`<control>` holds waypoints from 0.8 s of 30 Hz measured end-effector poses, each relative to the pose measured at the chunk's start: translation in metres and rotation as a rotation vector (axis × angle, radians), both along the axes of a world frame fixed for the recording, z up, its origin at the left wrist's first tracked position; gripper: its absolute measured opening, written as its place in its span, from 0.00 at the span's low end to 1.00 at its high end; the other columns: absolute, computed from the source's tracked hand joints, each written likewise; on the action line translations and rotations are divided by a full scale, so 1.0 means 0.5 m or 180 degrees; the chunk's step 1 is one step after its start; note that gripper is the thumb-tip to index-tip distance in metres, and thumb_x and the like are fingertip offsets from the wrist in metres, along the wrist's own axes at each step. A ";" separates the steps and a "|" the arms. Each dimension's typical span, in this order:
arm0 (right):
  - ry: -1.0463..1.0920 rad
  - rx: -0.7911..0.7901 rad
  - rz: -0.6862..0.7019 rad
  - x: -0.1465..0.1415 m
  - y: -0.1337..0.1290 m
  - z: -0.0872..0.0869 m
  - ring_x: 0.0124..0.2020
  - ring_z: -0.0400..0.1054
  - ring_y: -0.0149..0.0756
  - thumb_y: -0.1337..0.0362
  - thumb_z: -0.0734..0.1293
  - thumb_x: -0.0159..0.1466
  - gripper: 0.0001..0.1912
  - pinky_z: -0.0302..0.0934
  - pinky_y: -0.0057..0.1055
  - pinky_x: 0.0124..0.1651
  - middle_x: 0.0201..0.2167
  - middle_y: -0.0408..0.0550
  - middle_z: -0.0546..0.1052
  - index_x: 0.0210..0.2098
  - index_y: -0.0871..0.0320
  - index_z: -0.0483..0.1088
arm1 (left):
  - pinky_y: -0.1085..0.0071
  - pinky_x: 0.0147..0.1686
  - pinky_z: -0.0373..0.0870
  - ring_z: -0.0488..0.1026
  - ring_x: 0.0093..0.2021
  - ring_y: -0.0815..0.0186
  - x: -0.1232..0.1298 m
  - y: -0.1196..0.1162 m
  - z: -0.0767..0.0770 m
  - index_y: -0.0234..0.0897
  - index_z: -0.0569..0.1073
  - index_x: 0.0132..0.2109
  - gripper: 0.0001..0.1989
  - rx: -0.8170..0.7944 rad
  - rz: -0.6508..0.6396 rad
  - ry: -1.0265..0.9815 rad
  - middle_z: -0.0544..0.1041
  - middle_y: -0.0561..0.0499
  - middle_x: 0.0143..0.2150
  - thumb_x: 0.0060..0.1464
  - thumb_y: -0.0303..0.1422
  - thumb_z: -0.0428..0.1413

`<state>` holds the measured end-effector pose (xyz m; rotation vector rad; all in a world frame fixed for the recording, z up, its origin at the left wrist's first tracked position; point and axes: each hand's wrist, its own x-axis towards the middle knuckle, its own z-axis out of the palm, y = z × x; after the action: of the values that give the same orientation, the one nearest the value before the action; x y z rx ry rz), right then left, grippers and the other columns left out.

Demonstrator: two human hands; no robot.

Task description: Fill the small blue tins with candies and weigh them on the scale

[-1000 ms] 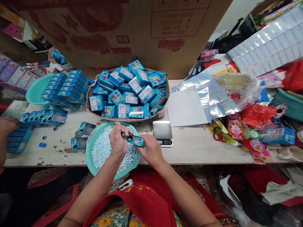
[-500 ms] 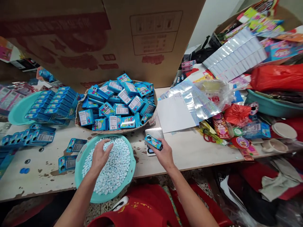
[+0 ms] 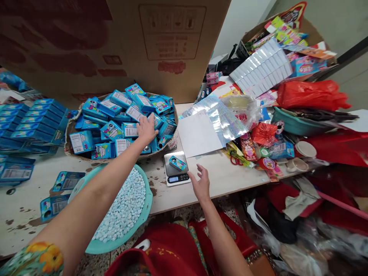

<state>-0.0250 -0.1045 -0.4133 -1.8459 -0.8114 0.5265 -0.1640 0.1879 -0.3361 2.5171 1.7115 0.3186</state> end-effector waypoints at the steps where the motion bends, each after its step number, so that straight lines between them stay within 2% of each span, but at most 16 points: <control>1: 0.0019 -0.0026 -0.0062 0.010 -0.017 0.001 0.51 0.66 0.43 0.51 0.68 0.56 0.27 0.65 0.45 0.51 0.51 0.56 0.69 0.51 0.57 0.65 | 0.45 0.55 0.53 0.54 0.60 0.44 0.006 -0.001 0.002 0.39 0.47 0.68 0.43 0.0019 -0.0025 0.0086 0.60 0.34 0.60 0.49 0.35 0.58; 4: 0.0071 -0.0109 -0.0137 0.033 -0.054 0.006 0.48 0.67 0.42 0.51 0.68 0.56 0.24 0.66 0.45 0.49 0.48 0.55 0.71 0.48 0.58 0.67 | 0.45 0.54 0.54 0.55 0.60 0.43 0.015 -0.006 0.012 0.38 0.47 0.68 0.40 -0.0006 -0.0080 0.0007 0.62 0.32 0.58 0.51 0.30 0.55; 7: 0.0215 -0.0135 -0.0238 0.043 -0.071 0.012 0.47 0.68 0.42 0.52 0.68 0.56 0.23 0.65 0.46 0.50 0.46 0.55 0.72 0.46 0.59 0.68 | 0.49 0.53 0.57 0.61 0.57 0.45 0.005 -0.006 0.029 0.31 0.52 0.66 0.34 -0.0124 0.0101 -0.0511 0.67 0.31 0.53 0.53 0.27 0.51; 10: 0.0337 -0.0109 -0.0351 0.041 -0.074 0.022 0.46 0.69 0.42 0.52 0.69 0.56 0.23 0.65 0.46 0.50 0.46 0.55 0.73 0.45 0.60 0.68 | 0.52 0.52 0.60 0.66 0.54 0.48 -0.033 -0.015 0.056 0.31 0.58 0.62 0.30 -0.0226 0.0370 -0.1157 0.70 0.34 0.50 0.52 0.28 0.51; 13: 0.0390 -0.0042 -0.0376 0.031 -0.070 0.041 0.46 0.69 0.42 0.52 0.69 0.56 0.23 0.65 0.46 0.50 0.45 0.56 0.74 0.45 0.60 0.69 | 0.55 0.51 0.63 0.69 0.50 0.52 -0.101 -0.058 0.094 0.35 0.59 0.61 0.30 -0.0254 0.0454 -0.1954 0.72 0.40 0.50 0.50 0.31 0.54; 16: 0.0414 0.0081 -0.0247 0.001 -0.062 0.078 0.45 0.69 0.41 0.53 0.69 0.57 0.21 0.64 0.45 0.51 0.45 0.55 0.74 0.44 0.59 0.68 | 0.59 0.50 0.66 0.71 0.47 0.57 -0.179 -0.154 0.132 0.37 0.61 0.59 0.32 -0.0596 0.0276 -0.2965 0.71 0.42 0.51 0.47 0.34 0.59; 17: 0.0425 0.0127 -0.0123 -0.015 -0.061 0.094 0.45 0.69 0.41 0.53 0.69 0.57 0.20 0.63 0.45 0.52 0.45 0.55 0.74 0.45 0.59 0.68 | 0.60 0.49 0.67 0.71 0.47 0.57 -0.204 -0.197 0.141 0.38 0.62 0.58 0.32 -0.0886 0.0225 -0.3265 0.72 0.42 0.51 0.45 0.34 0.61; 19: 0.0547 0.0229 0.0366 -0.057 -0.062 0.125 0.47 0.69 0.41 0.54 0.69 0.57 0.21 0.63 0.44 0.53 0.46 0.54 0.74 0.46 0.57 0.68 | 0.60 0.48 0.69 0.72 0.45 0.56 -0.244 -0.296 0.147 0.38 0.67 0.55 0.32 -0.1801 0.0198 -0.3593 0.73 0.42 0.49 0.41 0.34 0.64; 22: 0.1096 0.0230 0.1438 -0.129 -0.080 0.157 0.49 0.68 0.42 0.54 0.74 0.50 0.31 0.64 0.39 0.52 0.49 0.52 0.73 0.50 0.55 0.66 | 0.59 0.51 0.67 0.72 0.48 0.54 -0.278 -0.443 0.128 0.40 0.72 0.51 0.27 -0.3119 -0.0036 -0.3223 0.75 0.44 0.48 0.40 0.32 0.64; 24: 0.1439 -0.0075 0.1837 -0.167 -0.099 0.162 0.44 0.70 0.41 0.53 0.75 0.47 0.31 0.66 0.35 0.45 0.44 0.48 0.75 0.48 0.55 0.68 | 0.59 0.53 0.66 0.71 0.50 0.55 -0.285 -0.515 0.108 0.43 0.73 0.51 0.25 -0.3485 -0.0255 -0.2886 0.75 0.45 0.50 0.43 0.32 0.62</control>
<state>-0.1085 -0.1538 -0.3322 -1.4099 -1.0163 1.2687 -0.3065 -0.0695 -0.2822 1.3002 0.9613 0.3108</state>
